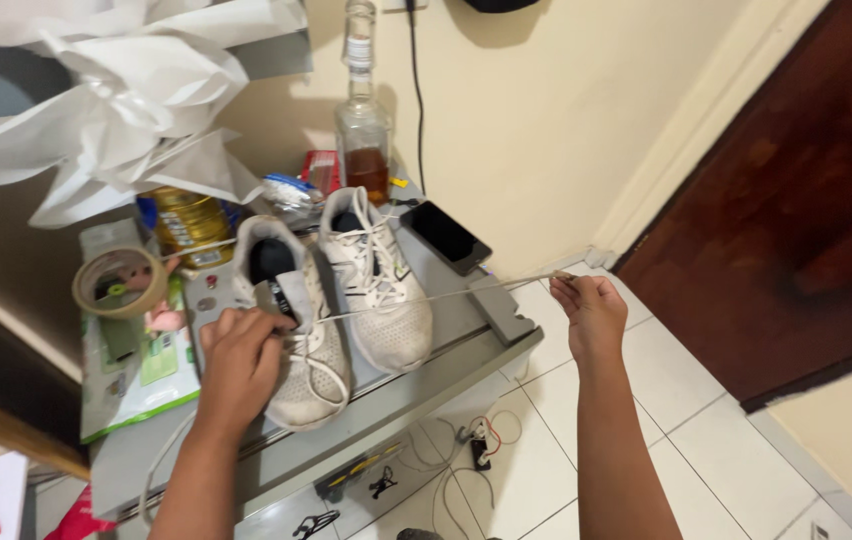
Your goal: The person removes the laces from a pair of white sneakers placed on a small refrigerator, then threads the laces back through the eyelets and ties them. The person handles both shoes sequentially, adjusting and pulling the laces to complete the re-lacing.
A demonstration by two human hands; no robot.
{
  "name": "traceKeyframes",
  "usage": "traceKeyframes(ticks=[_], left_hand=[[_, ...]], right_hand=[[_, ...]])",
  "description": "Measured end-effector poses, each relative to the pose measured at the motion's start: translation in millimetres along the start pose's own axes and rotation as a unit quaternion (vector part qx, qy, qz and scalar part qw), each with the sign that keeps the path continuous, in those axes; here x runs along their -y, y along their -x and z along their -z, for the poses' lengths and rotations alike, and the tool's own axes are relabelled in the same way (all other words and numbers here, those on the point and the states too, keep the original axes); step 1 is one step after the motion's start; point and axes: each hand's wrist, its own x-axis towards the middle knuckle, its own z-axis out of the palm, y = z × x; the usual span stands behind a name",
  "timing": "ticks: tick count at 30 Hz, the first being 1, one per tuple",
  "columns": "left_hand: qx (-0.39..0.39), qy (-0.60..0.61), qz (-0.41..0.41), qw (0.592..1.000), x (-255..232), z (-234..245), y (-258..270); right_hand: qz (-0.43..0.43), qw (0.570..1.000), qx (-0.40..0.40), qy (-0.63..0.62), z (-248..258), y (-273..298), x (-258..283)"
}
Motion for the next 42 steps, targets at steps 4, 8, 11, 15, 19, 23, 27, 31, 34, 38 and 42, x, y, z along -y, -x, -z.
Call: traceKeyframes(ticks=[4,8,11,15,19,23,27,31,34,38,42], left_hand=[[0.003,-0.012,-0.002,1.0,2.1,-3.6,-0.5],[0.01,-0.037,-0.012,0.999,4.8,-7.7,-0.9],[0.012,-0.056,-0.005,0.998,4.9,-11.6,0.1],[0.009,-0.091,-0.009,0.996,7.0,-16.6,0.9],[0.006,-0.098,-0.007,0.995,12.4,-19.6,4.5],[0.0,-0.12,-0.017,0.993,19.3,-22.6,6.1],[0.001,-0.131,-0.021,0.991,24.6,-25.3,8.7],[0.013,-0.155,0.001,0.988,25.3,-28.1,9.6],[0.007,-0.16,-0.028,0.987,23.7,-27.7,7.5],[0.031,-0.18,-0.01,0.983,16.6,-25.6,4.5],[0.046,-0.205,-0.013,0.978,9.1,-21.8,0.5]], right_hand=[[0.014,1.0,-0.012,-0.017,13.2,-2.7,7.8],[0.032,0.998,-0.04,-0.026,28.2,-6.4,14.5],[0.042,0.996,-0.071,-0.025,42.1,-14.0,18.6],[0.064,0.992,-0.092,-0.052,60.6,-29.0,21.2],[0.071,0.989,-0.114,-0.059,81.7,-43.0,26.8],[0.077,0.987,-0.133,-0.056,102.9,-51.6,33.4],[0.084,0.984,-0.14,-0.064,124.2,-59.1,41.3],[0.094,0.981,-0.156,-0.07,145.2,-68.1,50.1],[0.102,0.98,-0.157,-0.067,157.1,-70.3,53.2],[0.101,0.982,-0.154,-0.049,158.1,-74.4,56.4],[0.084,0.985,-0.15,-0.021,151.7,-73.9,59.6]])
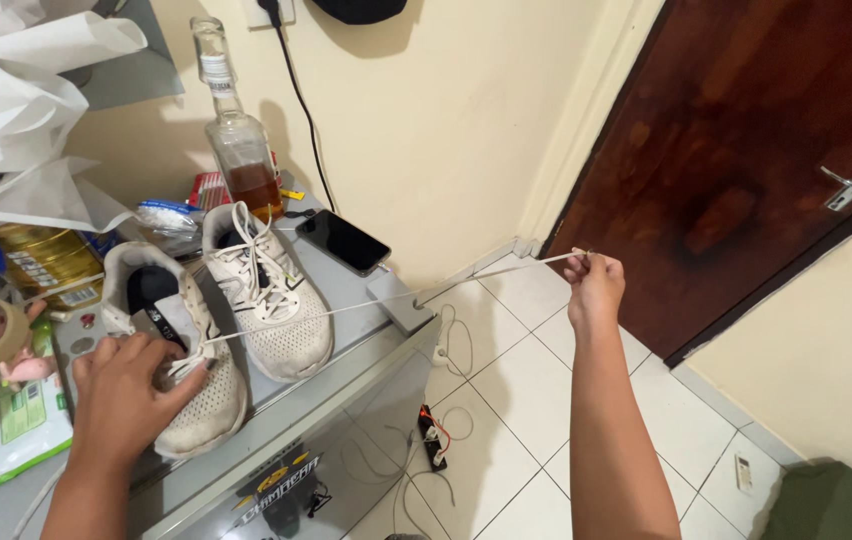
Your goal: The person removes the laces from a pair of white sneakers placed on a small refrigerator, then threads the laces back through the eyelets and ties them. The person handles both shoes sequentially, adjusting and pulling the laces to complete the re-lacing.
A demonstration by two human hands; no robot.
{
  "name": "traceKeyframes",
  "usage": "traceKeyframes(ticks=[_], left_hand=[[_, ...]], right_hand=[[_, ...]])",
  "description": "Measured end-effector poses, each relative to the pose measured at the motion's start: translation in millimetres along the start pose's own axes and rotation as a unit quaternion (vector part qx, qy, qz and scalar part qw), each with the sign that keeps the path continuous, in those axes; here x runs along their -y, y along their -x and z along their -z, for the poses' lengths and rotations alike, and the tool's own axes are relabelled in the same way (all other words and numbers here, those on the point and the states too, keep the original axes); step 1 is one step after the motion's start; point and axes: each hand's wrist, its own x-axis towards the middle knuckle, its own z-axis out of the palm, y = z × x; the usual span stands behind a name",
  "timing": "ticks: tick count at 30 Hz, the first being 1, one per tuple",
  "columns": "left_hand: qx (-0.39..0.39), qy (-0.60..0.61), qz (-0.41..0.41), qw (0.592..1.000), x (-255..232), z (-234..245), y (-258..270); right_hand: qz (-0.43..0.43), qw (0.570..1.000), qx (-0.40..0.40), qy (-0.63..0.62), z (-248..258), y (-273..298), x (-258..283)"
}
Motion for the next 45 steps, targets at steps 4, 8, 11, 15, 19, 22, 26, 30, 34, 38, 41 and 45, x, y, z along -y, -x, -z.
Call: traceKeyframes(ticks=[4,8,11,15,19,22,26,30,34,38,41,45], left_hand=[[0.008,-0.03,-0.013,0.999,-7.0,5.7,-1.4],[-0.014,-0.035,-0.02,0.999,-14.2,11.3,-0.5],[-0.034,-0.025,-0.043,0.998,-16.1,14.3,2.2],[-0.064,0.023,-0.07,0.995,-13.5,13.3,4.6],[-0.06,0.096,-0.054,0.992,-7.3,9.9,5.3],[-0.061,0.151,-0.058,0.985,-5.6,8.2,5.2],[-0.063,0.204,-0.034,0.976,-3.7,13.3,12.1],[-0.074,0.18,-0.049,0.98,0.2,27.1,11.1],[-0.062,0.143,-0.046,0.987,-2.5,32.4,12.4],[-0.101,0.119,-0.06,0.986,-7.2,30.4,11.4],[-0.111,0.128,-0.062,0.984,-8.3,29.6,11.3],[-0.091,0.178,-0.03,0.979,-7.5,29.0,15.2]], right_hand=[[-0.013,0.999,0.018,-0.026,-4.4,-0.2,1.1],[-0.017,0.998,0.025,-0.046,-4.4,-8.0,-1.1],[-0.015,0.999,0.025,-0.042,-3.1,-16.1,-5.4],[-0.012,0.999,0.026,-0.032,-2.7,-19.7,-10.4],[-0.013,0.999,0.029,-0.026,-4.5,-15.3,-10.4],[-0.006,0.999,0.034,-0.015,-5.0,-10.3,-9.3],[0.005,0.999,0.031,-0.015,-7.3,-8.1,-7.6],[0.019,0.999,0.025,-0.02,-9.4,-7.3,-2.7],[0.027,0.999,0.034,-0.005,-15.1,2.2,2.5],[0.024,0.998,0.05,0.036,-35.3,21.4,2.8],[0.032,0.993,0.112,0.029,-55.7,36.3,-4.2],[0.028,0.991,0.127,0.043,-73.4,41.4,-19.3]])
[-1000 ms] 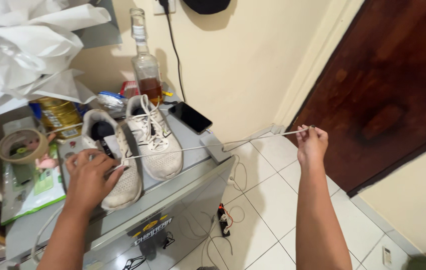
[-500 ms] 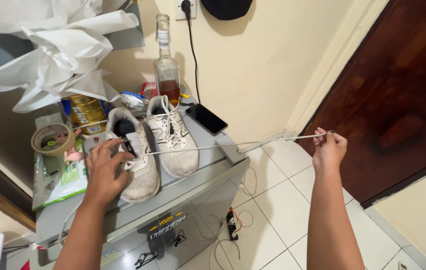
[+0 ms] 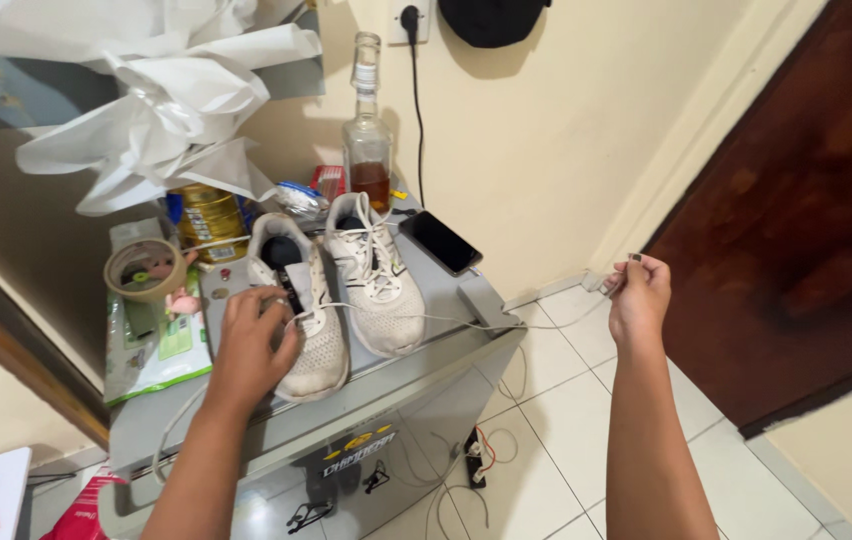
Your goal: The person removes the laces from a pair of white sneakers placed on a small refrigerator, then threads the laces back through the eyelets and ties them. The person handles both shoes sequentially, adjusting and pulling the laces to complete the re-lacing.
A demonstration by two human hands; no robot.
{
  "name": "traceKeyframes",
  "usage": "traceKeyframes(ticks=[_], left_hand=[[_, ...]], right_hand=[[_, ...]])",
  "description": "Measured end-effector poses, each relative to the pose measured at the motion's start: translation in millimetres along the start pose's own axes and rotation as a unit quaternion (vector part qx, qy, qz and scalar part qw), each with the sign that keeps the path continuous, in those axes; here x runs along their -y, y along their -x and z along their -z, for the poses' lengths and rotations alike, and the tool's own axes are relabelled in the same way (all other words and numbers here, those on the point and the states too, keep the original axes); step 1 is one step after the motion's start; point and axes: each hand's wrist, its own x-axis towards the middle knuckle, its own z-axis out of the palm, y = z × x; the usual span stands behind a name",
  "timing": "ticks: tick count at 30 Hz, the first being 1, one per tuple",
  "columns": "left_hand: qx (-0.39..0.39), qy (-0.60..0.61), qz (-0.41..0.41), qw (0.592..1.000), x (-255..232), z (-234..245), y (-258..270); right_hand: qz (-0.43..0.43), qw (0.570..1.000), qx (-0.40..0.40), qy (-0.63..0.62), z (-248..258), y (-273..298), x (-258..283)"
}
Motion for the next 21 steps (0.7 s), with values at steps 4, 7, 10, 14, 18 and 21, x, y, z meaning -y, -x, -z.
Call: traceKeyframes(ticks=[4,7,10,14,18,21], left_hand=[[-0.014,0.057,0.034,0.998,3.3,-3.1,4.1],[-0.026,0.085,0.074,0.993,10.0,-7.0,6.7],[-0.036,0.101,0.104,0.989,18.9,-8.1,8.3],[-0.025,0.083,0.075,0.993,21.2,-7.8,6.6],[0.0,0.042,-0.008,0.999,13.4,0.2,4.6],[0.048,0.025,0.005,0.999,6.9,1.3,0.5]], right_hand=[[0.016,0.999,-0.026,0.02,-3.2,-8.7,-12.7],[0.02,0.997,-0.058,0.052,-1.2,-12.6,-18.2],[0.023,0.992,-0.097,0.082,4.2,-15.1,-14.2],[0.032,0.985,-0.12,0.116,8.2,-14.6,-8.6],[0.026,0.984,-0.125,0.123,7.3,-13.6,-6.7],[0.032,0.984,-0.118,0.127,5.6,-13.5,-6.5]])
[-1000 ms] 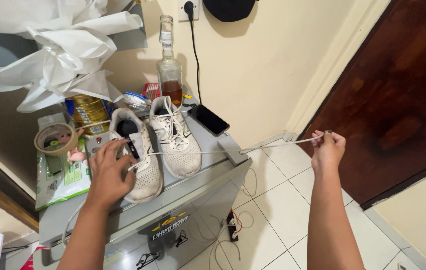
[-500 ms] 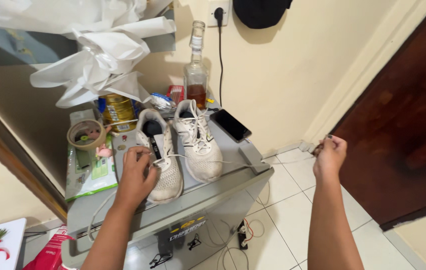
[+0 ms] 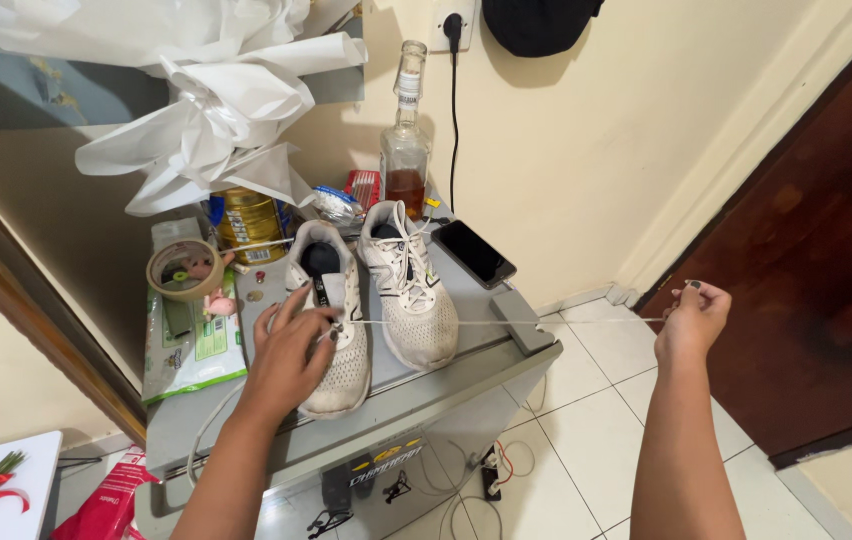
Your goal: The person removes the laces from a pair of white sneakers placed on a small refrigerator, then threads the laces back through the eyelets and ties them. The person handles both shoes sequentially, adjusting and pulling the laces to complete the re-lacing.
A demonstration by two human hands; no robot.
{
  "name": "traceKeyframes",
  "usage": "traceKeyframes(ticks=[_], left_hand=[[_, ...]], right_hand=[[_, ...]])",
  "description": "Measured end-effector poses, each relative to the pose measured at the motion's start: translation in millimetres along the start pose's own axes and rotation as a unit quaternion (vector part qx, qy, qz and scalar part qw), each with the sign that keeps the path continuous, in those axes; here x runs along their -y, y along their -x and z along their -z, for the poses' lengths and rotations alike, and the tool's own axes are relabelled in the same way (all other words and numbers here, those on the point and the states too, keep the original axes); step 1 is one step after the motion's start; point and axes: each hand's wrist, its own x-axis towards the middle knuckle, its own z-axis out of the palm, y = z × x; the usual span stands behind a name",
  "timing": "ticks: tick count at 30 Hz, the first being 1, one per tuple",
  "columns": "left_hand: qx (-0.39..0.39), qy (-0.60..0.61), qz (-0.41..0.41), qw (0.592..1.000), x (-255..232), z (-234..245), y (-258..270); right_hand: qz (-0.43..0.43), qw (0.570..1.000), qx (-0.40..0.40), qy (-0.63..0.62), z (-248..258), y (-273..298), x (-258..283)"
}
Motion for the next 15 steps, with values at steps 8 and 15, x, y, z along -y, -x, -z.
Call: traceKeyframes(ticks=[8,15], left_hand=[[0.002,-0.082,0.016,0.997,-0.7,0.8,0.0],[-0.002,-0.076,0.01,0.997,-6.0,4.3,-0.1]], right_hand=[[-0.004,1.0,-0.001,0.012,7.1,-9.5,4.2],[0.016,1.0,-0.01,0.02,18.3,-20.4,2.9]])
